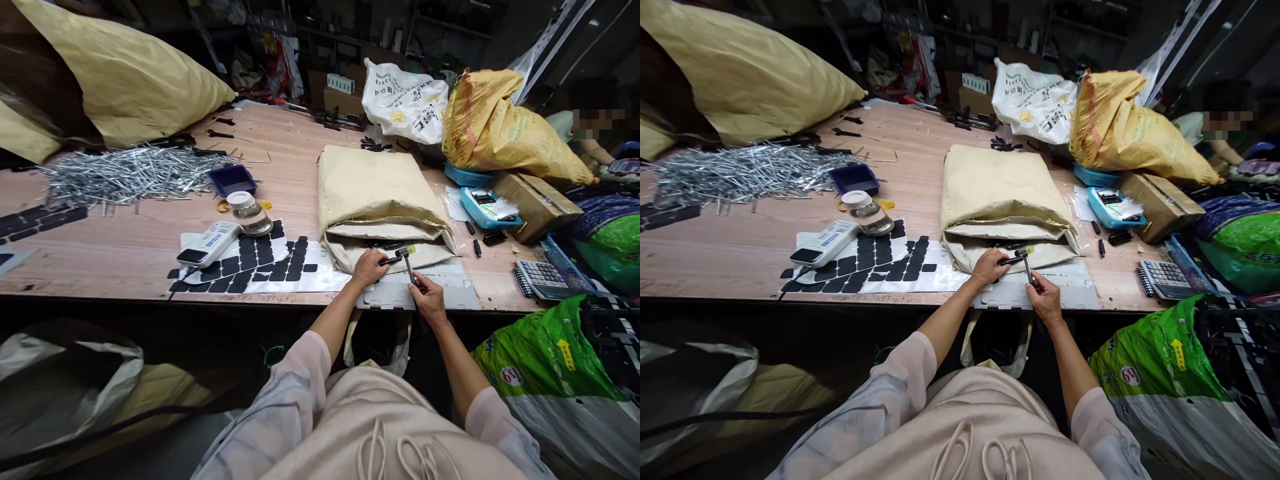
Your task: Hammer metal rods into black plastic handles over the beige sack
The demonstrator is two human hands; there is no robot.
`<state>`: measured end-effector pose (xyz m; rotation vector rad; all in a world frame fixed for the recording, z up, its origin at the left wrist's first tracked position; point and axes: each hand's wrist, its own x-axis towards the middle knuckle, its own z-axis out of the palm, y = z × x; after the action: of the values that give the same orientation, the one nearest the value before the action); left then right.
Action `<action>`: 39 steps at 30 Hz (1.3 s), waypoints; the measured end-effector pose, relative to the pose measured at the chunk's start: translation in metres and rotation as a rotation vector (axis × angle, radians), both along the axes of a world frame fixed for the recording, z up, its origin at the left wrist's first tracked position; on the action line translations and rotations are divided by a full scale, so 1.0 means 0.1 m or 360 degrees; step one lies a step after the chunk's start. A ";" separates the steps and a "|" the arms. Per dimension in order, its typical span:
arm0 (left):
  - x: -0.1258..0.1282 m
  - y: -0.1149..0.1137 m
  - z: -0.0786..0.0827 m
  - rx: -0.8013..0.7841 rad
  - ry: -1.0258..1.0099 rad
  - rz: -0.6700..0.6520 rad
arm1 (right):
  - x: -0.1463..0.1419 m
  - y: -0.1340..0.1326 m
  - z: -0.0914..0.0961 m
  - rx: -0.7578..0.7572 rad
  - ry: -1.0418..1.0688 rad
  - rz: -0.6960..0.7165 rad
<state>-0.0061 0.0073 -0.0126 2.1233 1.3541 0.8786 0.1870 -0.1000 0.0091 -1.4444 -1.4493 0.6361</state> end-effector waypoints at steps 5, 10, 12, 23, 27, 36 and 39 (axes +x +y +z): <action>0.00 0.01 -0.01 -0.0003 0.0016 0.0008 | 0.02 -0.01 0.03 0.0010 -0.0202 0.0011; 0.00 0.01 0.01 -0.0004 0.0030 0.0011 | -0.01 0.00 0.06 0.0015 -0.0121 -0.0017; -0.01 0.00 0.03 -0.0008 0.0025 0.0013 | -0.04 0.00 0.05 0.0030 -0.0104 0.0036; -0.05 -0.05 0.18 -0.0067 0.0039 -0.0022 | 0.05 0.12 -0.13 -0.0016 0.0616 -0.0171; -0.16 -0.50 0.36 0.0012 -0.0017 -0.0231 | 0.08 0.14 -0.06 -0.0062 0.0848 -0.0266; -0.21 -1.56 0.25 -0.0316 0.0374 -0.0601 | 0.07 0.14 -0.06 -0.0051 0.0846 -0.0230; -0.02 -1.16 0.38 -0.0263 0.0266 -0.0480 | 0.07 0.13 -0.06 -0.0044 0.0842 -0.0230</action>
<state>-0.0078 -0.1082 0.0253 2.2307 1.0987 0.4624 0.1936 -0.0866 0.0034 -1.2624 -0.9190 0.8701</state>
